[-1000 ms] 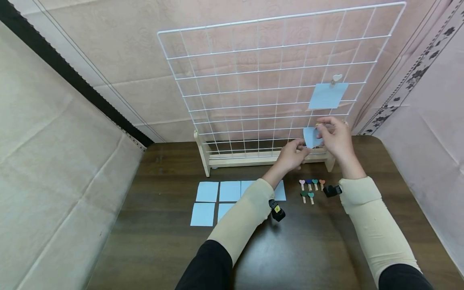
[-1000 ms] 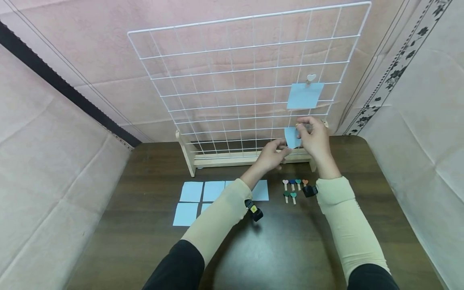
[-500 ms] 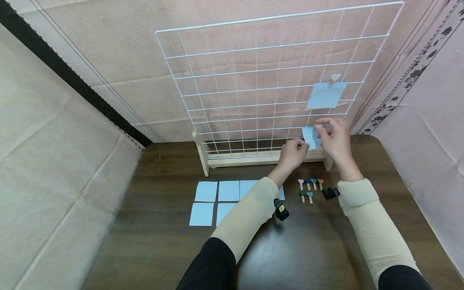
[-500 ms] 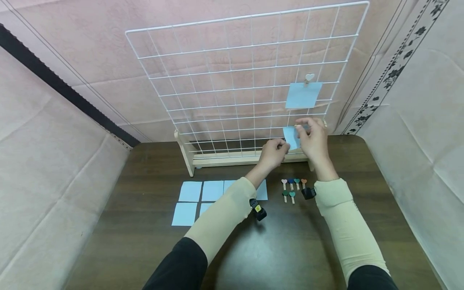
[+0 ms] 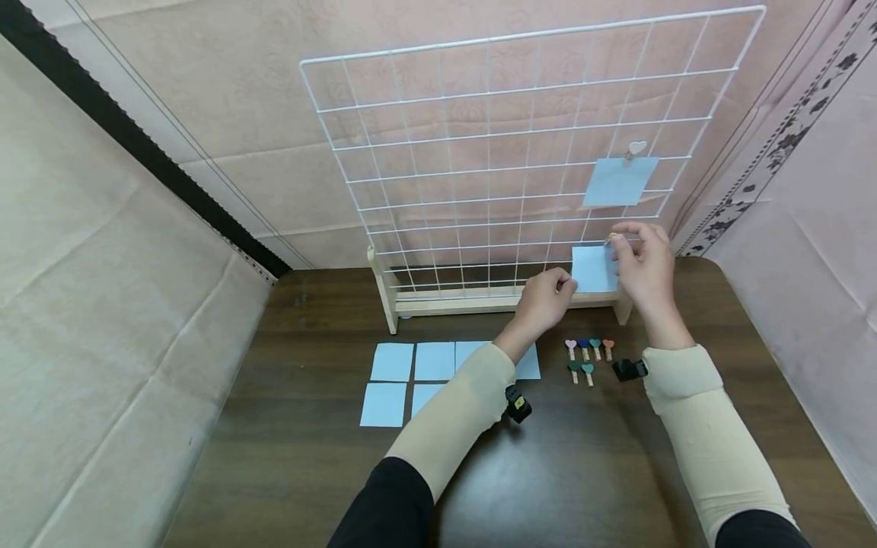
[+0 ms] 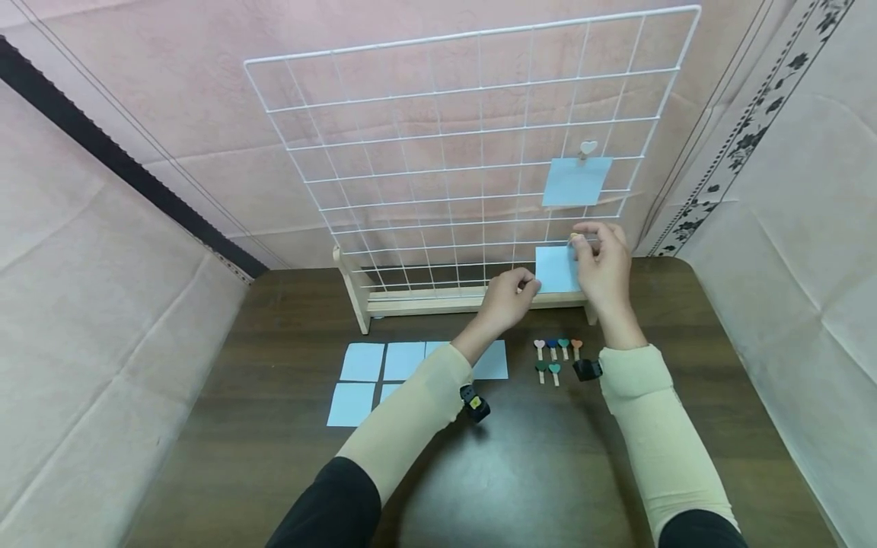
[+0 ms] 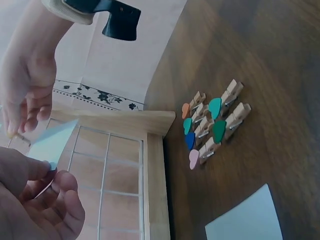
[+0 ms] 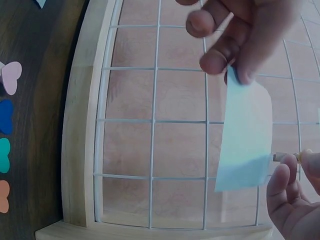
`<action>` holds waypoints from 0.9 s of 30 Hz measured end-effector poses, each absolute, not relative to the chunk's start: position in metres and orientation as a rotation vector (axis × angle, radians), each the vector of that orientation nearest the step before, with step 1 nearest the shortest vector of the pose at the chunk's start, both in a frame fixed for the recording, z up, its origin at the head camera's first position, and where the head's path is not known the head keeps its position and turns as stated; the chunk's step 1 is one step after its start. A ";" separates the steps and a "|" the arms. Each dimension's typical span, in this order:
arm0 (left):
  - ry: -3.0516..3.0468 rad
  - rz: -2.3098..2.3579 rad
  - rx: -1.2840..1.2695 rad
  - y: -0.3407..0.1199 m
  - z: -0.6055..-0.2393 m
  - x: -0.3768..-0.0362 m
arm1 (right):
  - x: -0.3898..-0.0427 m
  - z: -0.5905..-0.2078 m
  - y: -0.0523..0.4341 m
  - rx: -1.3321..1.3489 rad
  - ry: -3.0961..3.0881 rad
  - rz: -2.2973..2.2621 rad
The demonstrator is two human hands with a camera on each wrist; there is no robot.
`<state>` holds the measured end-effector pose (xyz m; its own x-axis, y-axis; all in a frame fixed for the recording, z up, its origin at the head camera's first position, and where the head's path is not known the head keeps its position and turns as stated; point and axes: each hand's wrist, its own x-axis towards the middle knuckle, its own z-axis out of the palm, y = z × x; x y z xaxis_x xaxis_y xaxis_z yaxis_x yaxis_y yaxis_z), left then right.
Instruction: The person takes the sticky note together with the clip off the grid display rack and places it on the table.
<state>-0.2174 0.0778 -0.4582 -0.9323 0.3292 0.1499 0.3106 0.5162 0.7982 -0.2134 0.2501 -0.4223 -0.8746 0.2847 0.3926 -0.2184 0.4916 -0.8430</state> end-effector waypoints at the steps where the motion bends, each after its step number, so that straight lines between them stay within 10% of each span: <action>1: 2.713 1.432 0.571 0.075 -0.458 -0.216 | -0.212 -0.422 0.251 -0.055 -2.249 1.370; 27: 2.529 1.725 0.401 0.017 -0.490 -0.175 | -0.176 -0.449 0.271 -0.062 -2.267 1.766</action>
